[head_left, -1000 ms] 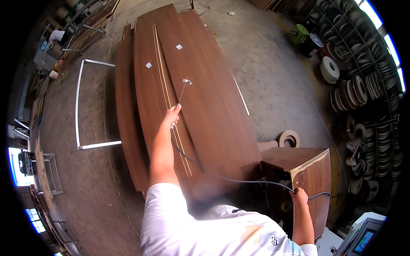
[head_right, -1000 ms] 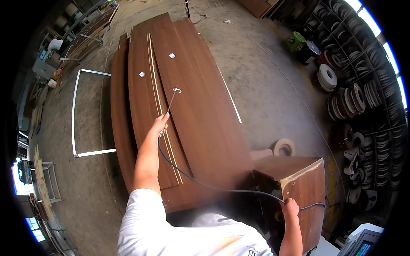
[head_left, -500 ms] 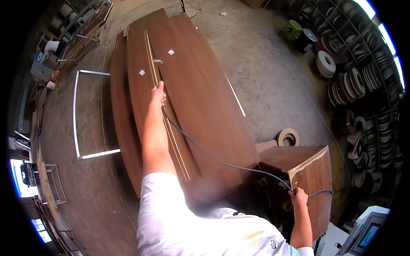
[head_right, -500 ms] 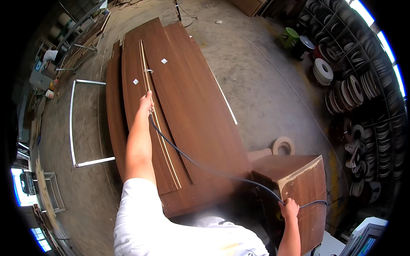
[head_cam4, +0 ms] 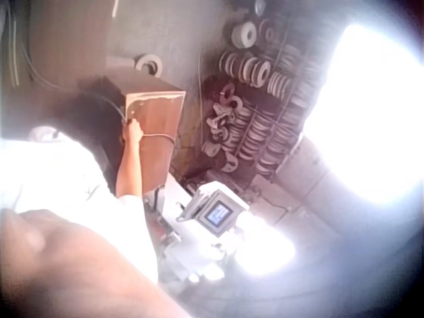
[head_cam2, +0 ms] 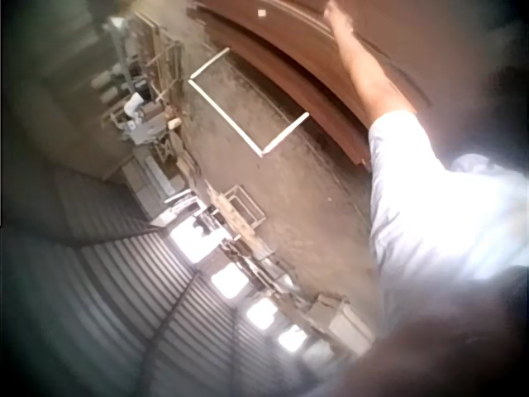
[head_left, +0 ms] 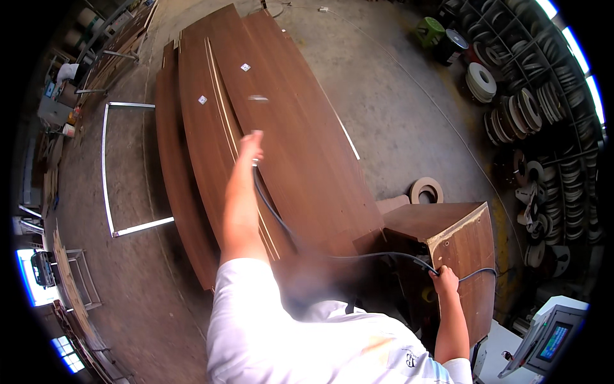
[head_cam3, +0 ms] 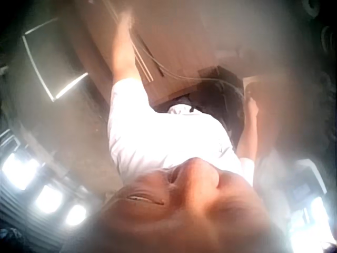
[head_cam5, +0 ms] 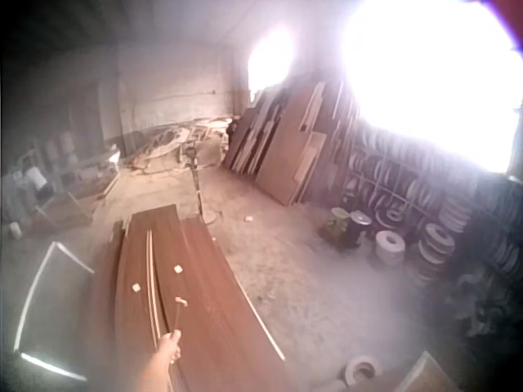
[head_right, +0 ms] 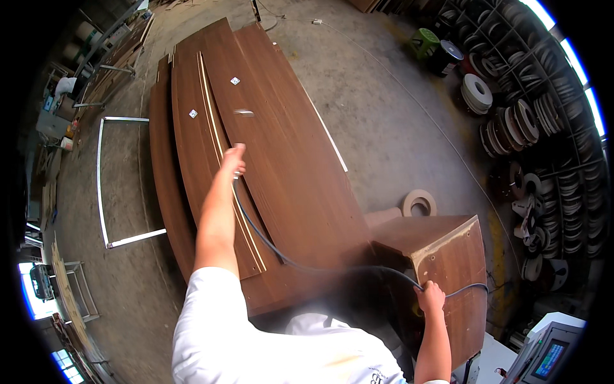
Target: The person picks up large wood panels from a stack, places them on a machine's conveyor, and feeds them into an edge-banding machine, occasionally using an air blower to clean the surfaces.
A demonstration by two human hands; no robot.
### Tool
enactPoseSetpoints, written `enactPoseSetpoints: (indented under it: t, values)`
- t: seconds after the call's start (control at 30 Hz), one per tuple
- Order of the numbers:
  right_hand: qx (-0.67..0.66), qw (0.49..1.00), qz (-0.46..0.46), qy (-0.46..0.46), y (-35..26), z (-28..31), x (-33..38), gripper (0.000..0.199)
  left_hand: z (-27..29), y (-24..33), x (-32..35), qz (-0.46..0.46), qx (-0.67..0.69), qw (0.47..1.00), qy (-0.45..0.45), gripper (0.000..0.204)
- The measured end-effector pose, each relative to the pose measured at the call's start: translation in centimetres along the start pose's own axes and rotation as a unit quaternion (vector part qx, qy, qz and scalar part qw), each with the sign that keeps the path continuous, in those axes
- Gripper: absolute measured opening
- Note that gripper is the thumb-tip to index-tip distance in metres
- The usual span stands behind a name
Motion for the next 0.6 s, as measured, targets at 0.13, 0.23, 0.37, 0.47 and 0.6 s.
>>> enactPoseSetpoints:
  t: [0.13, 0.23, 0.37, 0.47, 0.6]
  values:
    - [0.000, 1.000, 0.000, 0.004, -0.6, 0.5, 0.2, 0.038, 10.9, -1.7, -0.1, 0.024, 0.160, 0.940, 0.301, 0.049]
    - [0.006, 1.000, 0.003, 0.001, -1.2, 0.9, 0.5, 0.039, 9.5, -2.9, 1.8, 0.062, 0.130, 0.967, 0.210, 0.048]
    - [0.016, 1.000, 0.026, 0.007, -0.1, 0.3, -0.4, 0.037, -2.3, -6.6, 7.2, 0.067, -0.012, 0.992, -0.108, 0.040]
    - [0.018, 0.999, 0.028, 0.009, 0.2, -0.1, -0.8, 0.036, -10.2, -9.1, 14.6, 0.002, -0.218, 0.916, -0.336, 0.035]
    - [0.023, 0.999, 0.022, 0.005, 0.2, 0.1, -0.6, 0.037, -6.7, -11.6, 14.5, 0.086, -0.158, 0.928, -0.325, 0.036]
Point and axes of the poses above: each hand's wrist, its own x-axis away from the middle knuckle, its own z-axis out of the back of the hand, y = z × x, the point moved 2 cm from there along -x, towards the middle knuckle, and after that the axes turned 5 degrees about -x, right-handed, at the moved point
